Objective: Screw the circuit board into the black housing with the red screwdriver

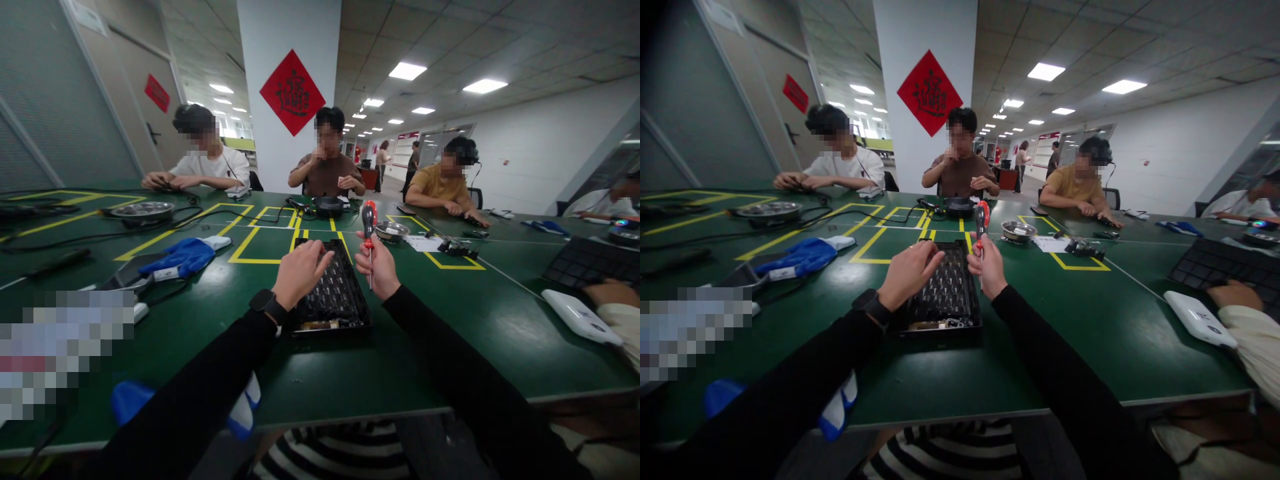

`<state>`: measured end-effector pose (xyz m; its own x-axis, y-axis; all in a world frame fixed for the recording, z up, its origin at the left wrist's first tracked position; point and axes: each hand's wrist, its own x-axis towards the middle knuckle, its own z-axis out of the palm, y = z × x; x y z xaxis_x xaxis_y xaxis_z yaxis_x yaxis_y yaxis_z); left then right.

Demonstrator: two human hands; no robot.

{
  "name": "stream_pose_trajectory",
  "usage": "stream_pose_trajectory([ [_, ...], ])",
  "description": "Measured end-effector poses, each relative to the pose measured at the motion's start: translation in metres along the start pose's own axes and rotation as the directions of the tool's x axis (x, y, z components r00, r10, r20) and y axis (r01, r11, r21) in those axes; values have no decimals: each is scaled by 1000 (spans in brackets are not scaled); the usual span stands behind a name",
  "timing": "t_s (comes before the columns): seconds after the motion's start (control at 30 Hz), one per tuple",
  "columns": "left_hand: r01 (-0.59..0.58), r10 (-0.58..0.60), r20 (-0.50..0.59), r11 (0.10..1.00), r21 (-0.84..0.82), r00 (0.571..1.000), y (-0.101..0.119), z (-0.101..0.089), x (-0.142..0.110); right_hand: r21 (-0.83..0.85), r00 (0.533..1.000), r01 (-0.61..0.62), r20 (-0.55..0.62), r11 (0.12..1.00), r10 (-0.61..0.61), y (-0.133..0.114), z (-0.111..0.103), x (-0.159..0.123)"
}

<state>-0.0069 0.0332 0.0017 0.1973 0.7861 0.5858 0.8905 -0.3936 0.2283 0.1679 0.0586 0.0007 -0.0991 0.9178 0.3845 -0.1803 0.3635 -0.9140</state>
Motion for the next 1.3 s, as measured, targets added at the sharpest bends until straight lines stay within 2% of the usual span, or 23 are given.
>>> stream_pose_trajectory([
  [0.07,-93,113,107,980,-176,988,5,-1,-2,275,996,25,72,961,-46,-6,17,-8],
  [0.13,-127,222,232,922,-366,947,3,4,-4,380,991,-19,130,925,-33,-6,29,-16],
  [0.2,-99,308,334,849,-519,891,-3,11,-5,421,984,-84,177,903,9,-2,35,-24],
  [0.3,-15,367,416,764,-644,832,-12,19,-6,437,975,-143,217,888,50,5,35,-30],
  [0.5,147,354,491,673,-725,796,-17,19,-8,455,962,-218,251,863,111,7,31,-30],
  [0.57,162,335,491,671,-723,804,-18,18,-9,471,963,-214,251,856,102,8,32,-31],
  [0.7,148,245,407,672,-725,880,-18,18,-9,476,979,-142,197,868,52,12,34,-33],
  [0.77,156,246,415,670,-726,876,-17,18,-9,476,981,-129,187,870,43,13,35,-34],
  [0.9,106,328,402,648,-754,855,-13,20,-9,410,975,-109,221,906,18,9,36,-34],
  [1.13,300,279,408,356,-885,869,9,18,-8,249,969,-12,240,968,-50,-1,35,-30],
  [1.23,336,229,393,251,-908,891,18,14,-9,230,966,19,246,973,-77,-4,36,-33],
  [1.3,385,192,414,172,-907,890,21,14,-11,251,959,-5,276,968,-67,-6,37,-35],
])
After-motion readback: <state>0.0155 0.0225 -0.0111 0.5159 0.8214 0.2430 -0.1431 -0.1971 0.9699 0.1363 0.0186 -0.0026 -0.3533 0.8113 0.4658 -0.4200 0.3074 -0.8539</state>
